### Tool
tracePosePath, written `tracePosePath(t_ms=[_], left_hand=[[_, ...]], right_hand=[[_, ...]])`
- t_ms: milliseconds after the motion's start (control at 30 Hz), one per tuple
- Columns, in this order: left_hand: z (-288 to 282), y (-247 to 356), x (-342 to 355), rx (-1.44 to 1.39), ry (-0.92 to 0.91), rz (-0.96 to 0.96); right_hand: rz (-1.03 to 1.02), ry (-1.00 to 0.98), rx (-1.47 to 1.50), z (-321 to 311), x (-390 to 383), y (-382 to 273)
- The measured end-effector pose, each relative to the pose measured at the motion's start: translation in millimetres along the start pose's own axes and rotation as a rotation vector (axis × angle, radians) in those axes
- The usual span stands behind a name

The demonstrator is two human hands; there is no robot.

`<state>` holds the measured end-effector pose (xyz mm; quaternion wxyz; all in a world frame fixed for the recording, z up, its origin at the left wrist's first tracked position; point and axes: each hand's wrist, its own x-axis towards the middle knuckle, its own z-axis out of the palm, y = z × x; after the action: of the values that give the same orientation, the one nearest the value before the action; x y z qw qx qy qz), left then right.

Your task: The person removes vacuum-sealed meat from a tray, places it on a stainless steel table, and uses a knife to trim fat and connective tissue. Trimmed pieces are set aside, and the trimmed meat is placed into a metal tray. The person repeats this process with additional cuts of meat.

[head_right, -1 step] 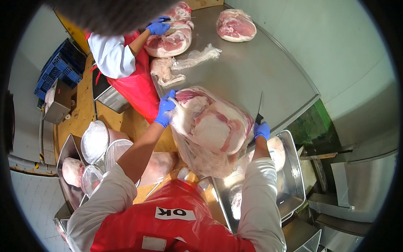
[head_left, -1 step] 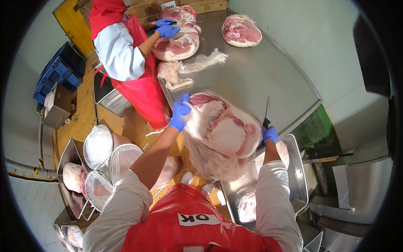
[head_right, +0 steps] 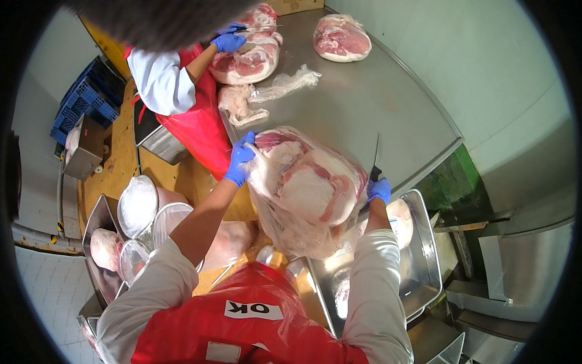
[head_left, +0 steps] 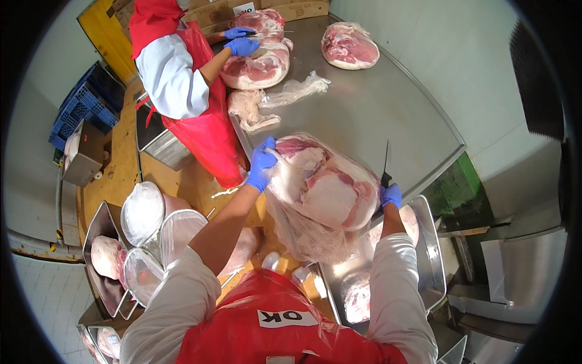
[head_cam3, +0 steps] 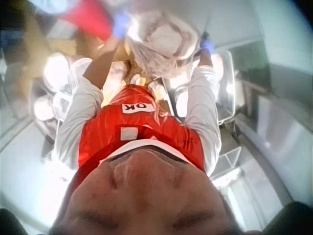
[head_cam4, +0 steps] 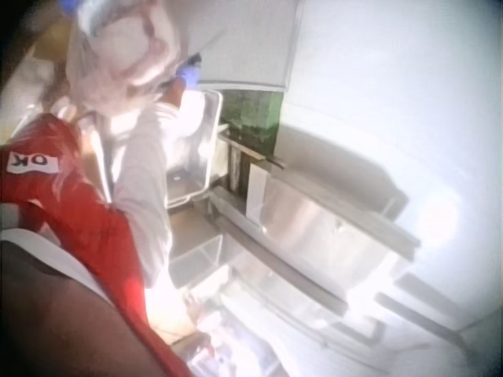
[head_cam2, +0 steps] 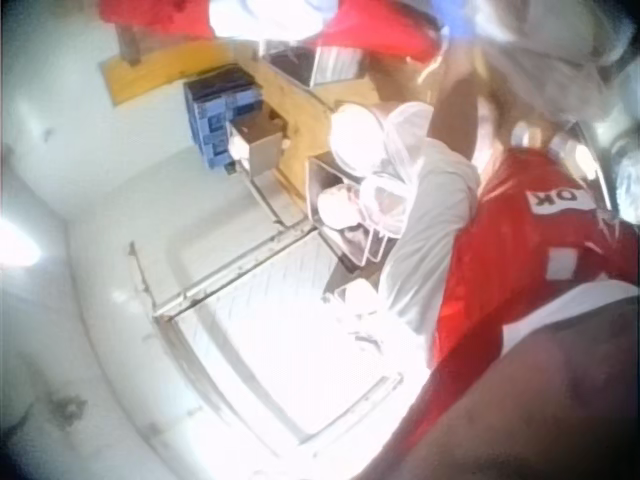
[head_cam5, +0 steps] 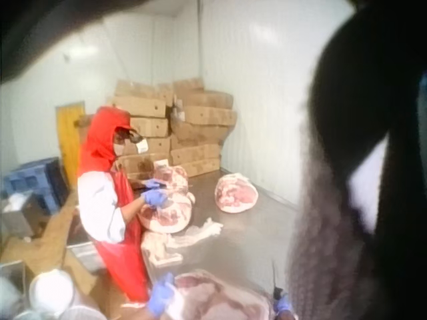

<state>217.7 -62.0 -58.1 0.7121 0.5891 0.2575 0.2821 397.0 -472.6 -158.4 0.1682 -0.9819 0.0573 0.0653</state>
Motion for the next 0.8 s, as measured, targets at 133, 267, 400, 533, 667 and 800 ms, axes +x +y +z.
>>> tracePosePath(t_ms=[133,267,400,533,667,800], left_hand=[[-4,-2,8,0.198,-0.047,-0.02],[16,-8,12,0.282,-0.112,0.096],[0,8,5,0.505,-0.153,0.216],[2,25,15,0.334,-0.221,0.003],[13,10,29,0.343,-0.171,0.022],[20,9,33,0.415,-0.241,0.005]], right_hand=[[0.091,-0.04,-0.013,5,18,5],[0.156,-0.044,0.324,1,62,93],[0.198,-0.018,0.329,-49,-5,75],[-0.103,0.223,0.389,-125,-137,69],[-0.071,0.087,0.576,-248,-316,-42],[-0.407,0.145,0.314,-281,-403,-99]])
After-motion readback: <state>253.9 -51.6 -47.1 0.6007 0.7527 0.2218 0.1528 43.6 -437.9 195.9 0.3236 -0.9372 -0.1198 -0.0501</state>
